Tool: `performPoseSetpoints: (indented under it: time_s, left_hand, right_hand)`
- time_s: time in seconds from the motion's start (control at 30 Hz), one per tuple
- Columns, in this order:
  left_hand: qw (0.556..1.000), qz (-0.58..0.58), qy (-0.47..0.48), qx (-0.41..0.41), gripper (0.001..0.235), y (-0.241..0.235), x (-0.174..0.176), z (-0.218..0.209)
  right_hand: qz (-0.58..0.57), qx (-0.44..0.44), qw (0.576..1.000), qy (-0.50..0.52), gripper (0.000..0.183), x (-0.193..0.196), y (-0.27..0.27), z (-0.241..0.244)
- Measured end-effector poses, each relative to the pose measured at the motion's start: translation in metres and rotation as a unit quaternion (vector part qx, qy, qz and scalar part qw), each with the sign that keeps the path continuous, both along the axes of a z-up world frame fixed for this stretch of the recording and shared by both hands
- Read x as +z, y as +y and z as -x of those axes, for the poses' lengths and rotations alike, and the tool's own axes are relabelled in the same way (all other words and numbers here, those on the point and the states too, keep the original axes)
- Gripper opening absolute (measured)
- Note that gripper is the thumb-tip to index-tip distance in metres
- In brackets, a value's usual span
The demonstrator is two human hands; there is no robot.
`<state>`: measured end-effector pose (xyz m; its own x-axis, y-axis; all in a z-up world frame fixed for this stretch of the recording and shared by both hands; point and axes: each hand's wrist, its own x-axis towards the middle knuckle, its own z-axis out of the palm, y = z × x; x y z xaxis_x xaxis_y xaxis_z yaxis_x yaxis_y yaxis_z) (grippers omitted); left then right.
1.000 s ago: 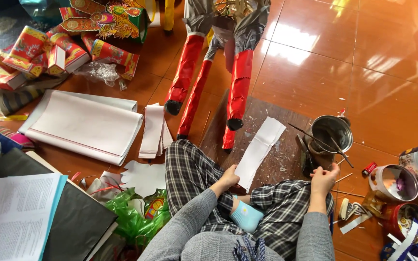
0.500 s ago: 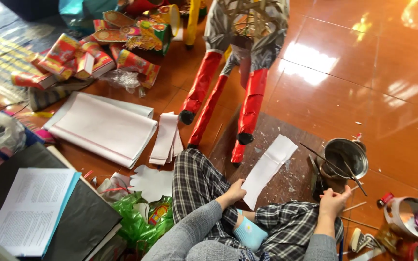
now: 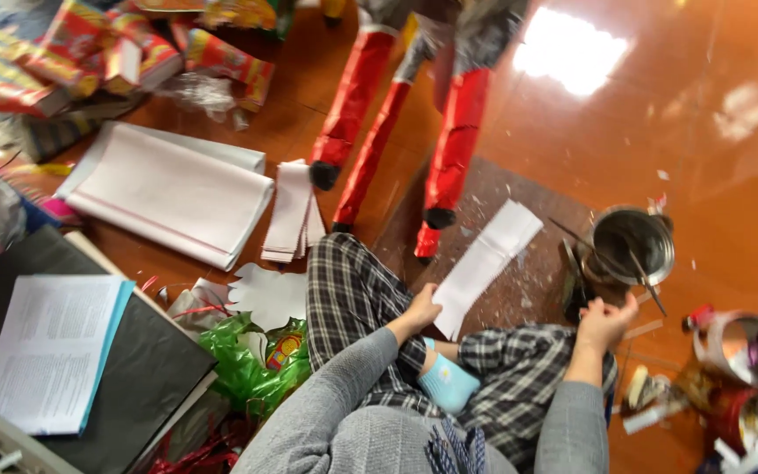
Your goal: Applying paper strips to a decorative bamboo frame using glue
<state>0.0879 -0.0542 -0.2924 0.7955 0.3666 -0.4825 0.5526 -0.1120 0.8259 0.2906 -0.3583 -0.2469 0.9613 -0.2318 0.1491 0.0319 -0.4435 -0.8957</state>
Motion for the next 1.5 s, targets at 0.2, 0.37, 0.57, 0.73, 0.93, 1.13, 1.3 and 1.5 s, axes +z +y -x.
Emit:
performPoseSetpoints:
  time_s: [0.2,0.37,0.57,0.73,0.93,1.13,1.3,1.5]
  left_hand:
    - [1.000,0.010,-0.024,-0.003,0.057,0.004,-0.018,0.001]
    - [1.000,0.014,-0.020,-0.020,0.061,0.006,-0.016,0.004]
    - [0.999,0.000,-0.001,-0.038,0.062,0.005,-0.002,0.013]
    - [0.999,0.000,0.000,-0.040,0.062,0.007,-0.011,0.011]
    - [1.000,0.005,0.002,-0.023,0.057,0.011,-0.021,0.009]
    - [1.000,-0.012,0.008,-0.026,0.056,0.009,-0.020,0.003]
    - [1.000,-0.024,0.015,-0.011,0.057,0.006,-0.010,0.003]
    - [1.000,-0.021,0.021,0.002,0.053,-0.001,-0.015,-0.003]
  right_hand:
    - [-0.080,-0.035,0.996,0.024,0.044,-0.030,-0.003,-0.011]
    - [-0.053,-0.045,0.997,-0.042,0.052,-0.017,0.008,-0.007]
    - [0.021,-0.008,0.998,-0.055,0.061,0.044,0.042,0.006]
    - [-0.045,0.098,0.993,0.039,0.068,0.067,0.080,-0.004]
    - [-0.133,0.135,0.974,0.125,0.075,0.035,0.111,-0.051]
    - [-0.178,0.128,0.972,0.088,0.063,0.019,0.110,-0.052]
    - [-0.215,0.156,0.963,0.040,0.079,0.062,0.105,-0.005]
    - [-0.130,0.124,0.984,-0.006,0.084,0.078,0.096,0.045]
